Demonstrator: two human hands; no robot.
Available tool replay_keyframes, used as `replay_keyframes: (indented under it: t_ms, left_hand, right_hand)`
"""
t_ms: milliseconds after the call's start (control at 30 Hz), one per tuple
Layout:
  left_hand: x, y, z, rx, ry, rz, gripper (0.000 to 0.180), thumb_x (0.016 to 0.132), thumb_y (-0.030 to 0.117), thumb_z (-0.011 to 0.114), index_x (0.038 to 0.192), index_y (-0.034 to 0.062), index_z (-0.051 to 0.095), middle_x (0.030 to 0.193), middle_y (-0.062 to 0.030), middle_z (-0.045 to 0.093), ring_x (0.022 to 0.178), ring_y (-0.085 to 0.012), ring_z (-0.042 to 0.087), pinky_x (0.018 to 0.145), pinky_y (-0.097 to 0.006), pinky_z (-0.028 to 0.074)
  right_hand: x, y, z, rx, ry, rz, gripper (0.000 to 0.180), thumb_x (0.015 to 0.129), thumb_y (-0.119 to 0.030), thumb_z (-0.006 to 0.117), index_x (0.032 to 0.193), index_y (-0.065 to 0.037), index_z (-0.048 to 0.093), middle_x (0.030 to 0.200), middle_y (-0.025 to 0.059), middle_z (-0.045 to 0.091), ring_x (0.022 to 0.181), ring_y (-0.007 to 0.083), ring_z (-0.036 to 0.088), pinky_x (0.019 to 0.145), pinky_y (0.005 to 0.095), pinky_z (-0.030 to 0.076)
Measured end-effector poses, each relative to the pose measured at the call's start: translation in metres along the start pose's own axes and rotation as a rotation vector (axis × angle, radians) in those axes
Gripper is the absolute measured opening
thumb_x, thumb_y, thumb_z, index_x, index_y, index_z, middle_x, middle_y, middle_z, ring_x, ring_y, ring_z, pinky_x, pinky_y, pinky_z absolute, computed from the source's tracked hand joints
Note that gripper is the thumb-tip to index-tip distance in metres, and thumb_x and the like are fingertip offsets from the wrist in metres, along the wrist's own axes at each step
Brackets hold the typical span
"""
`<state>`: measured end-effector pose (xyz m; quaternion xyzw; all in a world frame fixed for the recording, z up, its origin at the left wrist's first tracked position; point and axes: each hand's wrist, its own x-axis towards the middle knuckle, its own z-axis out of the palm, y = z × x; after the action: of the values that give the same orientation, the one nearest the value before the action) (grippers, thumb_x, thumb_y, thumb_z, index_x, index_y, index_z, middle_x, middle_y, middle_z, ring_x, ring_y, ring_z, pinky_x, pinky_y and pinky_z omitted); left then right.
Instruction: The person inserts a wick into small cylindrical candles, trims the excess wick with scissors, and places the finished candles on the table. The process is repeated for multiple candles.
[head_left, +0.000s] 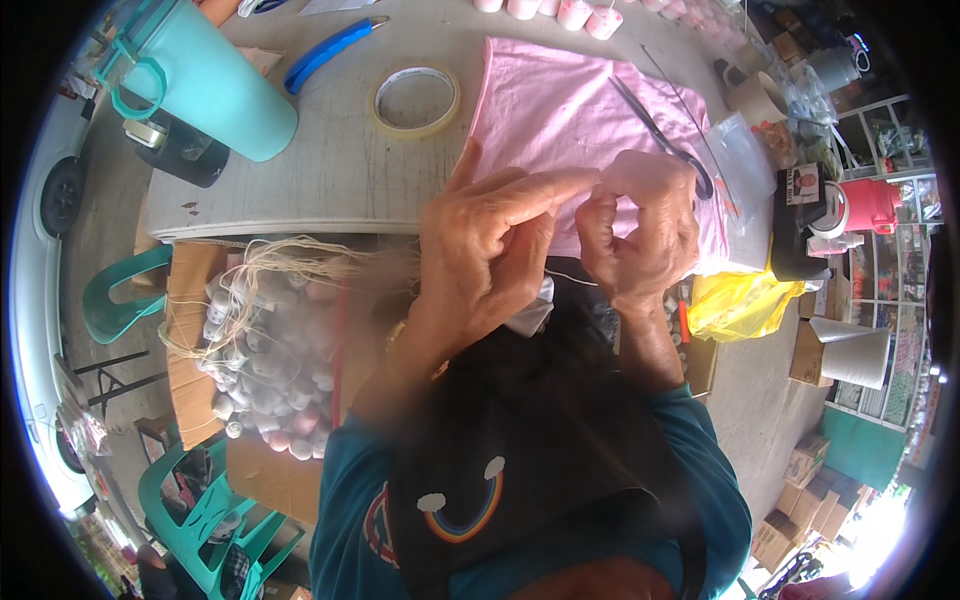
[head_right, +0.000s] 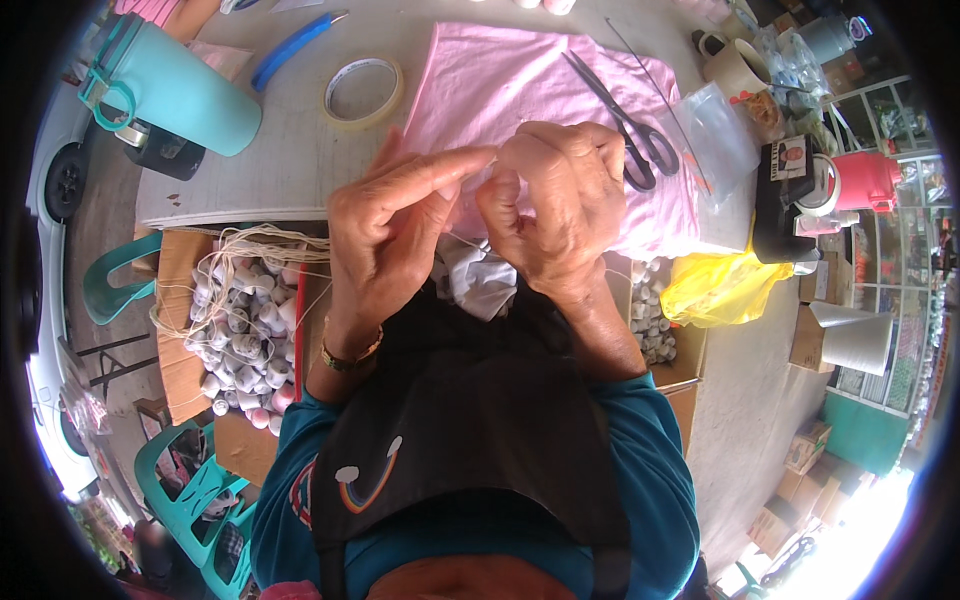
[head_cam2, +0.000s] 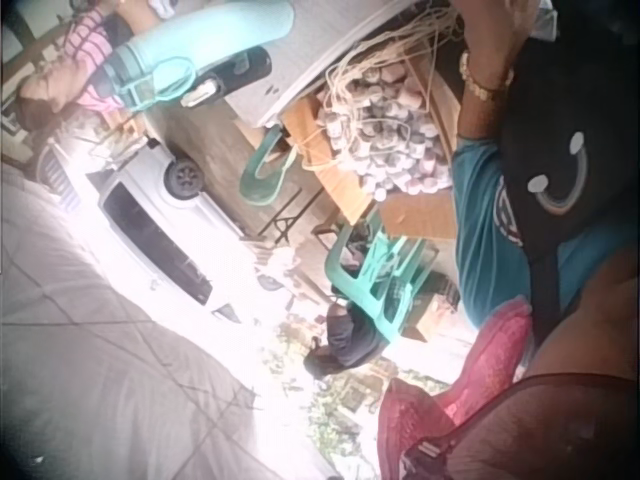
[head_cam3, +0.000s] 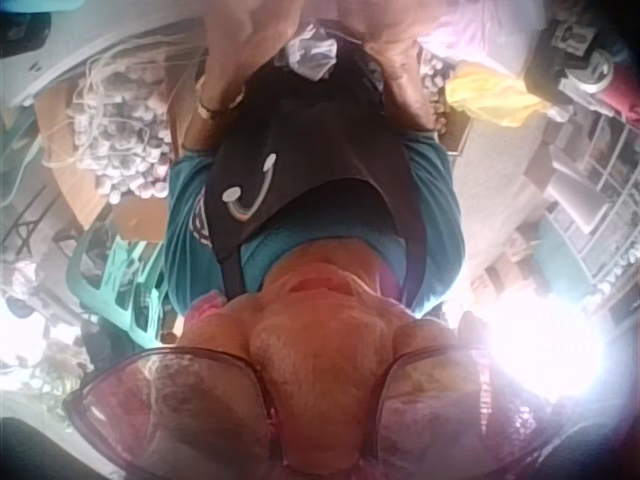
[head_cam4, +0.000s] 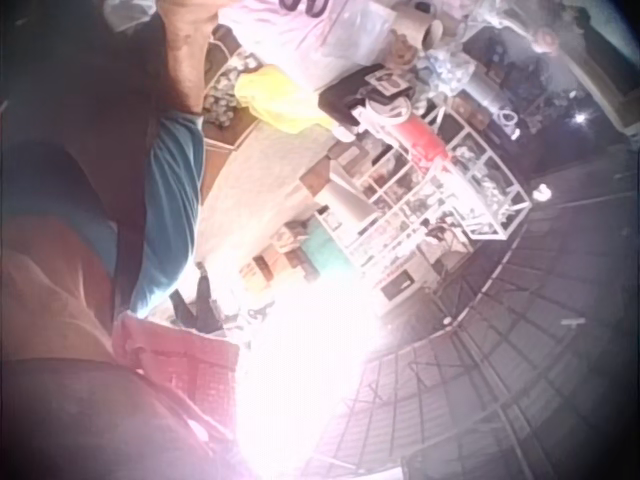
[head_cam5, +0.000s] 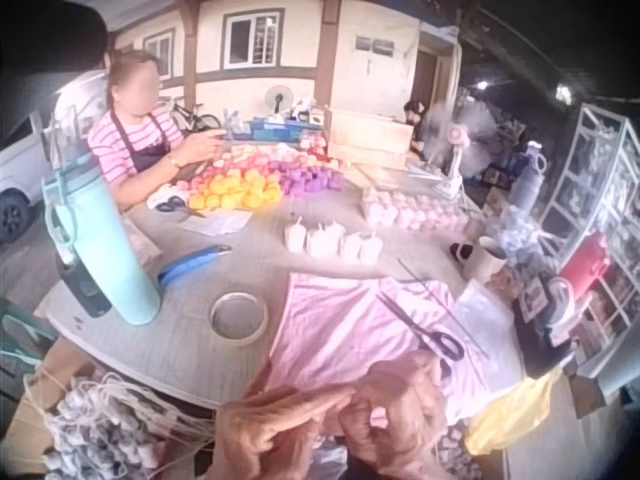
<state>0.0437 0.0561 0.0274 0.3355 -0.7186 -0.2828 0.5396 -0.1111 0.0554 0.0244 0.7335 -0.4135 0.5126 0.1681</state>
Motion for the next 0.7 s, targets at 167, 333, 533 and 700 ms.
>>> replay_keyframes:
  t_ms: [167, 333, 533, 700]
  left_hand:
    - [0.001, 0.002, -0.002, -0.076, -0.092, -0.103, 0.032, 0.077, -0.006, 0.058, 0.104, 0.007, 0.068, 0.077, -0.0085, 0.067, 0.066, -0.0241, 0.063, 0.098, -0.042, 0.04]
    - [-0.003, 0.012, 0.002, -0.238, -0.029, -0.37, 0.024, 0.08, -0.001, 0.062, 0.103, 0.0046, 0.065, 0.075, -0.0098, 0.065, 0.065, -0.0226, 0.063, 0.091, -0.041, 0.043]
    - [0.0, 0.003, 0.003, -0.059, 0.008, -0.173, 0.01, 0.083, 0.006, 0.064, 0.093, 0.0055, 0.063, 0.076, -0.0095, 0.066, 0.069, -0.0269, 0.065, 0.1, -0.046, 0.04]
    - [-0.002, -0.003, 0.001, 0.06, 0.054, -0.084, 0.007, 0.083, 0.005, 0.064, 0.089, 0.0076, 0.061, 0.078, -0.0064, 0.066, 0.073, -0.0286, 0.066, 0.102, -0.051, 0.037]
  right_hand:
    - [-0.005, -0.008, -0.002, 0.293, 0.03, 0.314, 0.026, 0.067, 0.011, 0.059, 0.088, -0.004, 0.057, 0.084, 0.0082, 0.063, 0.07, 0.0183, 0.06, 0.064, 0.0274, 0.049]
    - [-0.007, -0.007, -0.003, 0.931, 0.001, 0.638, 0.021, 0.079, 0.014, 0.051, 0.094, -0.001, 0.054, 0.097, 0.0105, 0.061, 0.077, 0.0122, 0.06, 0.068, 0.0249, 0.051]
    - [-0.005, -0.004, -0.007, 1.072, -0.05, 0.698, 0.021, 0.082, 0.014, 0.051, 0.096, -0.001, 0.055, 0.098, 0.0112, 0.06, 0.083, 0.0137, 0.059, 0.072, 0.0262, 0.05]
    - [-0.001, -0.01, -0.01, 1.305, -0.102, 0.831, 0.025, 0.083, 0.013, 0.055, 0.104, -0.001, 0.054, 0.097, 0.0091, 0.059, 0.087, 0.0131, 0.058, 0.076, 0.0257, 0.049]
